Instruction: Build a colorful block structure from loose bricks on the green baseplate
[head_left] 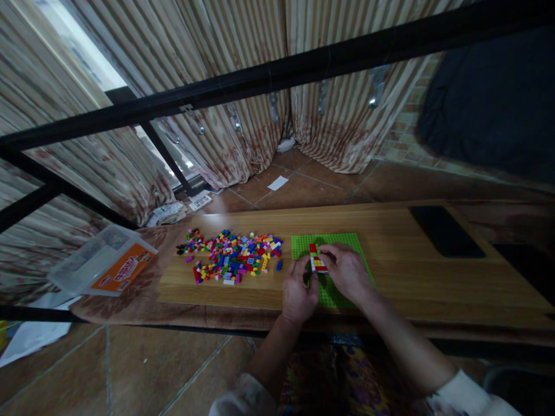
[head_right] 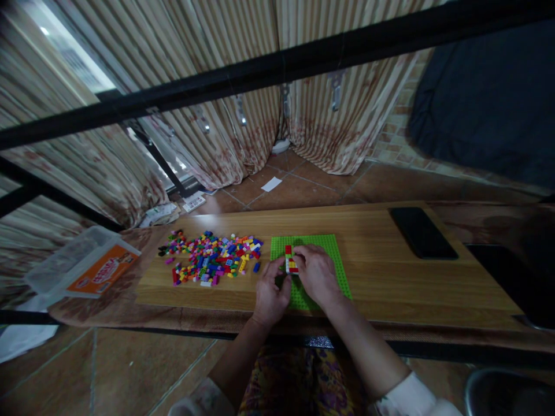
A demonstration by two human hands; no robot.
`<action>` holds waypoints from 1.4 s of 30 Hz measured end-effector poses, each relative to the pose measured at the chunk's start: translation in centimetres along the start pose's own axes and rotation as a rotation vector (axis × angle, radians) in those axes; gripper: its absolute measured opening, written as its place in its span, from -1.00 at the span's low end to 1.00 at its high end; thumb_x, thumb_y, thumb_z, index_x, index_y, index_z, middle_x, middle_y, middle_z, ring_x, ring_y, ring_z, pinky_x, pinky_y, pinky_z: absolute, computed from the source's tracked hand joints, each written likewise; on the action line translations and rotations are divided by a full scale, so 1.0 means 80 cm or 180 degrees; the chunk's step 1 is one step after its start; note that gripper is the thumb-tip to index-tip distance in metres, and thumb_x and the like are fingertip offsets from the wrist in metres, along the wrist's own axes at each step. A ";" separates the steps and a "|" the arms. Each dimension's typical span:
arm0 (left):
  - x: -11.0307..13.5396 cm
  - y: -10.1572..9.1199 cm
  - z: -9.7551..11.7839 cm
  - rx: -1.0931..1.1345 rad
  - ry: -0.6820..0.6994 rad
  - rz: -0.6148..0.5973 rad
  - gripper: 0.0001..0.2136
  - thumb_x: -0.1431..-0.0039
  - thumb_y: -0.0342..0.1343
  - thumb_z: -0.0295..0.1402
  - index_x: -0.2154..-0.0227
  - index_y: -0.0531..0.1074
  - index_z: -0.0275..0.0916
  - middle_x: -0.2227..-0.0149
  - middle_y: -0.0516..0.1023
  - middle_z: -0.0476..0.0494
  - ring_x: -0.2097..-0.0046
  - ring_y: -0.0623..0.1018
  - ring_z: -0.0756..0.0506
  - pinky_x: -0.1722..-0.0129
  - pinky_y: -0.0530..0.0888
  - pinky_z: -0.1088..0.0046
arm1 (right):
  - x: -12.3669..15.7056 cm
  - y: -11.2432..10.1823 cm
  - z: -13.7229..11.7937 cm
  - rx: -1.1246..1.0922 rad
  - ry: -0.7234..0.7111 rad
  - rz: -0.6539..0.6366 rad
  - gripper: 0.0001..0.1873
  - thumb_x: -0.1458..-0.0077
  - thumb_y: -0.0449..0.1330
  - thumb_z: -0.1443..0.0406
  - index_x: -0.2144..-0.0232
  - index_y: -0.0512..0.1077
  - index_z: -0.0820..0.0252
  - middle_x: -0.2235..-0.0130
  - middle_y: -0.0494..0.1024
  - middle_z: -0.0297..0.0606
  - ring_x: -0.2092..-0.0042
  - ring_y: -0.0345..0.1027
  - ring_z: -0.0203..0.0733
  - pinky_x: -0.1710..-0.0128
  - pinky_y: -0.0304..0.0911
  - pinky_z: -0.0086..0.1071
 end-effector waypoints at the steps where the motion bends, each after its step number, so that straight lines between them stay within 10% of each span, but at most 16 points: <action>1: 0.000 0.000 0.000 0.0002 -0.0008 -0.0010 -0.58 -0.10 0.04 -0.52 -0.06 0.29 -0.19 0.04 0.45 -0.19 0.08 0.48 -0.11 0.13 0.51 0.33 | 0.000 0.000 -0.001 0.0005 -0.0009 0.0003 -0.74 -0.13 0.03 0.30 0.28 0.53 0.14 0.23 0.58 -0.18 0.17 0.41 -0.07 0.11 0.28 -0.19; 42: 0.003 0.001 -0.004 -0.0088 -0.0072 0.0005 -0.60 -0.13 0.04 -0.48 -0.06 0.29 -0.18 0.02 0.43 -0.20 0.09 0.50 -0.11 0.11 0.52 0.31 | 0.003 0.005 0.028 -0.1059 0.0686 0.0381 -0.68 -0.07 0.11 0.17 0.22 0.53 0.18 0.23 0.62 -0.17 0.23 0.50 -0.12 0.15 0.38 -0.20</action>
Point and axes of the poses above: each hand's wrist, its own x-axis away from the middle knuckle, its own y-axis out of the palm, z = x × y, the point moved 7 cm from there along -x, towards the middle knuckle
